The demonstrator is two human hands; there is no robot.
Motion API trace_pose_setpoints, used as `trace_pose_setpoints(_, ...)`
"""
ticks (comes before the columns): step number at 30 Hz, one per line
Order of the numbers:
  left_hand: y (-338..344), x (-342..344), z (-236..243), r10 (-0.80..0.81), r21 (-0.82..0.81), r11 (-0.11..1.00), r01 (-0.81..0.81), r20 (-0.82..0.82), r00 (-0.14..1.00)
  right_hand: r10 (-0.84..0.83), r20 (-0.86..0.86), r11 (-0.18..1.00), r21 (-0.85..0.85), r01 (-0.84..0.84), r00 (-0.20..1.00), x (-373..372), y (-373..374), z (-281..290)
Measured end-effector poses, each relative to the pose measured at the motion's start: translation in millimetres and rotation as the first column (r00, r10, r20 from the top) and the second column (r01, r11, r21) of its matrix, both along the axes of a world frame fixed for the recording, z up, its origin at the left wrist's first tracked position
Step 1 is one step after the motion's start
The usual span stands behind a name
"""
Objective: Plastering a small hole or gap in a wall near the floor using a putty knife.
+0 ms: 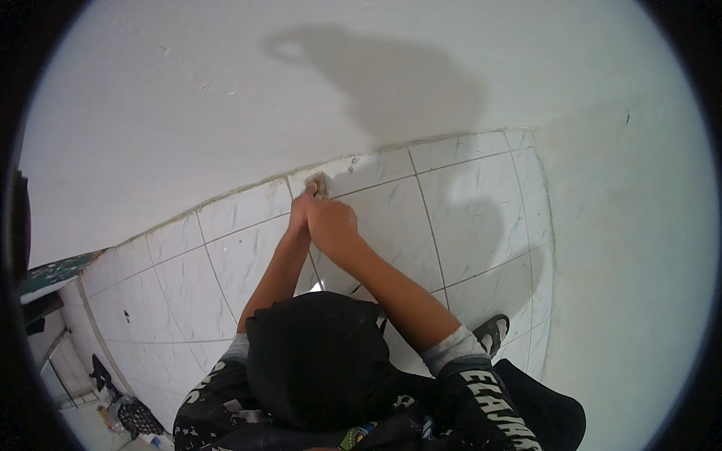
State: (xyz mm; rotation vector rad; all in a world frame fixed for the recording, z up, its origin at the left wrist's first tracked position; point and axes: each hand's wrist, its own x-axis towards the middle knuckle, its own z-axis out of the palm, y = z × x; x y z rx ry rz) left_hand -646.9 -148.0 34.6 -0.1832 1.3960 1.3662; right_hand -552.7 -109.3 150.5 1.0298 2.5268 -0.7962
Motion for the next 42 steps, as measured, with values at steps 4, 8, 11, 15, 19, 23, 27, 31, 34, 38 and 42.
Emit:
trace_pose_setpoints(4,-23,51,7,-0.193,-0.167,0.97,0.176,-0.092,0.977,-0.106,-0.017,0.994,-0.009,0.106,0.994,58,-35,8)
trace_pose_setpoints(8,-9,98,12,-0.288,-0.128,0.951,0.281,-0.04,0.957,-0.326,0.083,0.944,-0.027,0.329,0.942,91,-37,11)
trace_pose_setpoints(11,26,109,10,-0.295,-0.014,0.955,0.295,-0.006,0.955,-0.378,0.08,0.926,0.01,0.378,0.922,102,-6,8)
trace_pose_setpoints(15,89,98,4,-0.363,0.067,0.926,0.372,-0.124,0.924,-0.364,0.024,0.928,0.093,0.36,0.931,100,44,-6)
trace_pose_setpoints(19,106,94,8,-0.42,0.065,0.904,0.423,-0.054,0.906,-0.33,-0.089,0.934,0.115,0.339,0.94,104,63,-9)
trace_pose_setpoints(23,65,121,16,-0.394,0.06,0.916,0.397,-0.048,0.918,-0.397,0.036,0.918,0.032,0.395,0.917,120,28,6)
trace_pose_setpoints(27,55,127,11,-0.449,-0.041,0.893,0.449,-0.007,0.893,-0.49,0.057,0.869,-0.038,0.493,0.87,128,12,7)
trace_pose_setpoints(31,101,113,-1,-0.433,0.009,0.901,0.434,-0.032,0.901,-0.428,-0.061,0.896,0.105,0.432,0.902,120,54,-8)
trace_pose_setpoints(34,121,112,-4,-0.327,0.12,0.941,0.316,0.08,0.942,-0.368,-0.081,0.918,0.124,0.376,0.926,119,75,-11)
trace_pose_setpoints(38,92,125,1,-0.41,0.036,0.911,0.411,-0.018,0.912,-0.355,0.012,0.93,0.108,0.352,0.935,130,46,-2)
trace_pose_setpoints(42,61,137,10,-0.488,-0.052,0.872,0.487,-0.003,0.873,-0.496,0.092,0.867,0.1,0.488,0.863,134,5,1)
